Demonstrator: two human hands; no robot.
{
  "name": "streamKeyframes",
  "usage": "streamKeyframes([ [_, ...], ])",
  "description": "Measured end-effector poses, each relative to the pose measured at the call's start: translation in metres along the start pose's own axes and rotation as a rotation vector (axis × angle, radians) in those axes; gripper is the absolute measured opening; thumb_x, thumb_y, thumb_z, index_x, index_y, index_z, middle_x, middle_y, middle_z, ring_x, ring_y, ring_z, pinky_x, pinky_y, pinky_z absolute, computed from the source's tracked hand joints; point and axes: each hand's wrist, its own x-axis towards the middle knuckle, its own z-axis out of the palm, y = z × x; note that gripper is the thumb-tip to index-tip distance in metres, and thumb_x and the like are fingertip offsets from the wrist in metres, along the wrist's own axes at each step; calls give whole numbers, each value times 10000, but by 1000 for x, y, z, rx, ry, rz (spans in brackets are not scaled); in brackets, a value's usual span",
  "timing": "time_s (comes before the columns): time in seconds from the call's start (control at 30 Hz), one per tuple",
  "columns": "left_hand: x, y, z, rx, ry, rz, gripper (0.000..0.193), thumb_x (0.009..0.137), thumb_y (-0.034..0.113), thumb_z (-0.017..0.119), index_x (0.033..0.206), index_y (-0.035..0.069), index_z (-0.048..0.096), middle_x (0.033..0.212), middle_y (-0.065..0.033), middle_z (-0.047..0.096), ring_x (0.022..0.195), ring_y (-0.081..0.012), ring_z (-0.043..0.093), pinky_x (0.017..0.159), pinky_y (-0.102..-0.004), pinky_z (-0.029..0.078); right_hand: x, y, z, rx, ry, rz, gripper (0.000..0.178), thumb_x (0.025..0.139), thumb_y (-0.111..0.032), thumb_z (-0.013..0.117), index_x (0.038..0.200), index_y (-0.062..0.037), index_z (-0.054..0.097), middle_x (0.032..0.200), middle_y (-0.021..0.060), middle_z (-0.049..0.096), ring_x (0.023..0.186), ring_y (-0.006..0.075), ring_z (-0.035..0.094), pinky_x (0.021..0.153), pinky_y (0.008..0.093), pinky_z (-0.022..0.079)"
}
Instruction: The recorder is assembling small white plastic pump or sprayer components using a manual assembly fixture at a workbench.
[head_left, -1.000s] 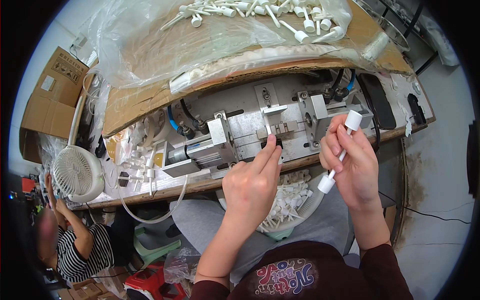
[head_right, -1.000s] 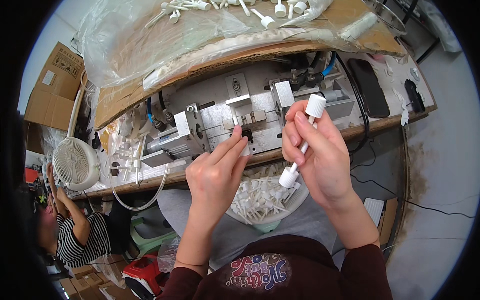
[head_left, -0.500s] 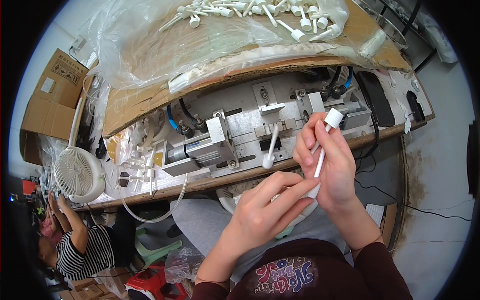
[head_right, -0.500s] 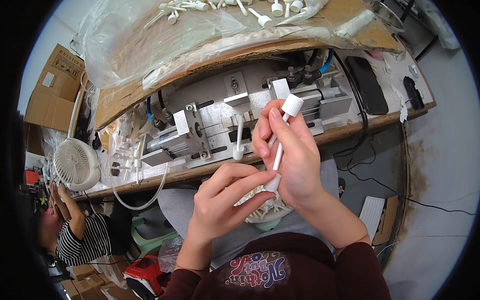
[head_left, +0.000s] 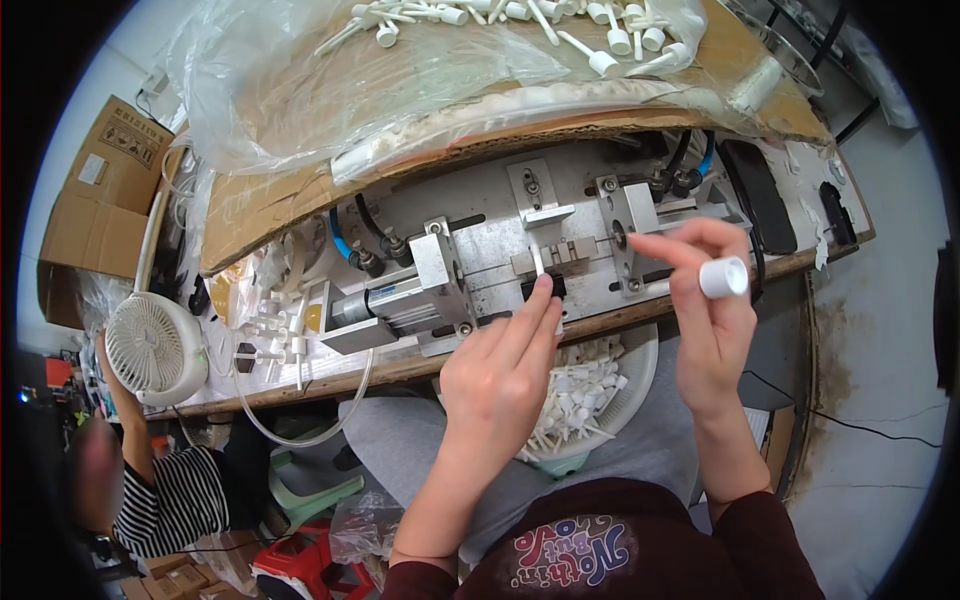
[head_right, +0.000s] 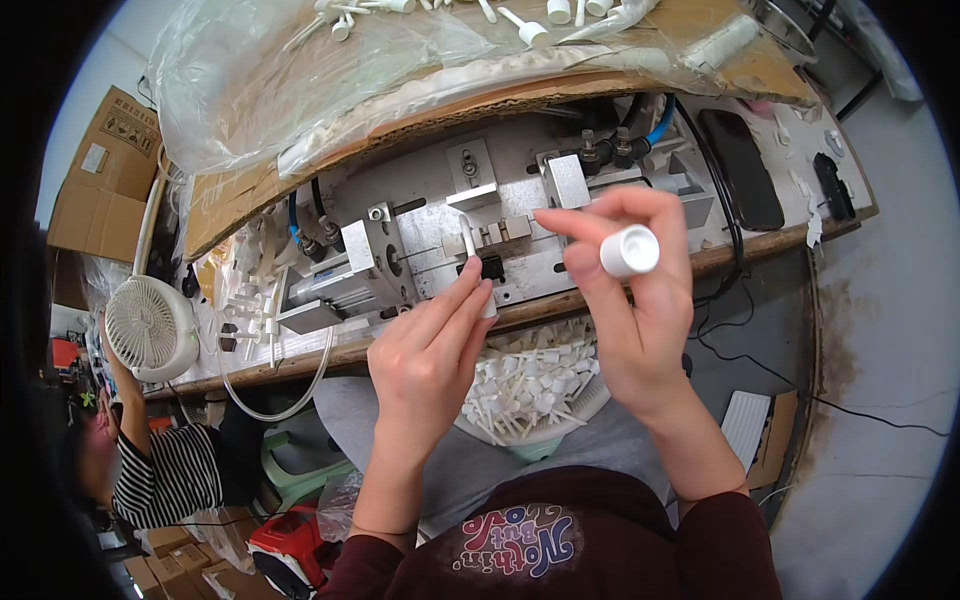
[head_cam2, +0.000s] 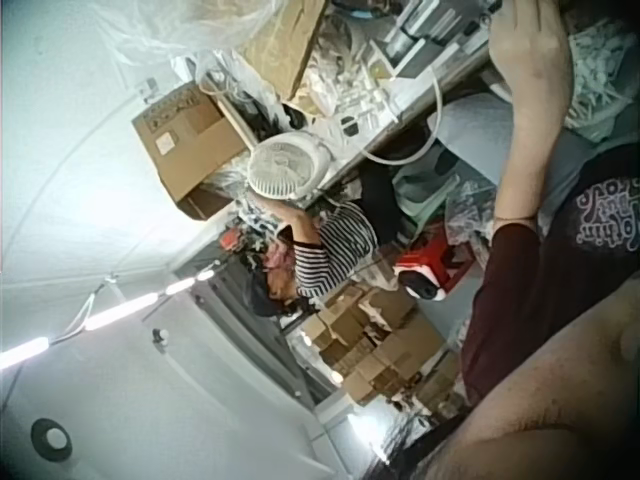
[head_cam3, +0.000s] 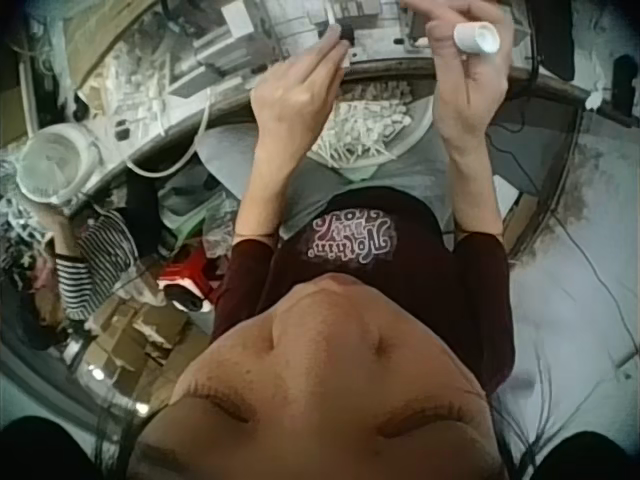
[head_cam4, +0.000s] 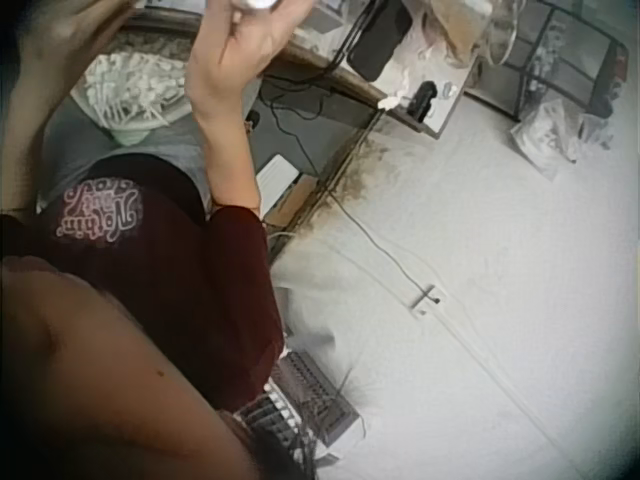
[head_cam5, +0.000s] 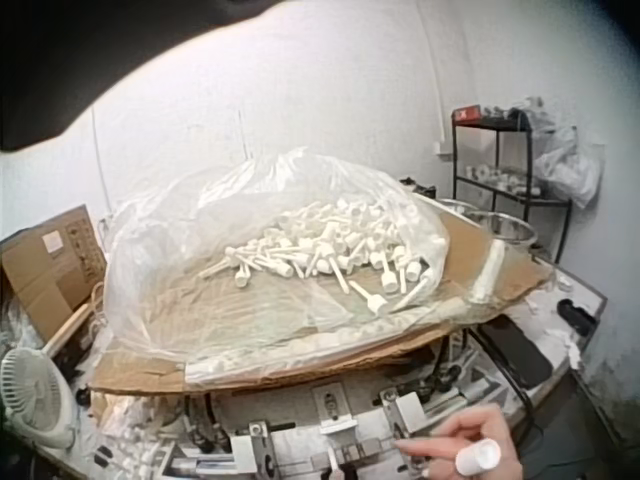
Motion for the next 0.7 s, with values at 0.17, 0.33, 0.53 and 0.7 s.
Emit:
streamKeyframes([
  [0.17, 8, 1, -4, 57, -66, -27, 287, 751, 96, 789, 1034, 78, 742, 1178, -22, 720, 590, -186, 609, 565, -288, 492, -9, -10, -13, -101, -108, 8, 268, 844, -65, 755, 1105, -3, 744, 1016, 81, 618, 780, 149, 597, 645, 254, 461],
  [0.33, 10, -1, -7, -15, -83, -51, 329, 742, 135, 814, 1056, 71, 737, 1148, -40, 726, 607, -175, 634, 568, -288, 505, -7, -6, -10, -134, -72, -76, 339, 829, 92, 666, 1155, 12, 710, 994, 126, 642, 861, 198, 682, 731, 296, 564],
  [0.53, 13, 21, -32, -740, 8, -92, 457, 684, 68, 881, 1112, 14, 730, 1013, -117, 731, 776, -155, 713, 675, -278, 578, 1, -6, -7, -427, -267, -597, 442, 736, -68, 657, 1155, 70, 679, 1122, 182, 670, 935, 287, 709, 768, 355, 602],
  [0.7, 13, 22, -45, -641, 127, -182, 380, 708, -21, 847, 1068, -22, 722, 983, -119, 709, 816, -182, 713, 712, -260, 612, 46, 0, 11, -421, -180, -750, 443, 766, -63, 670, 1205, -16, 693, 1087, 151, 684, 884, 249, 703, 702, 331, 594],
])
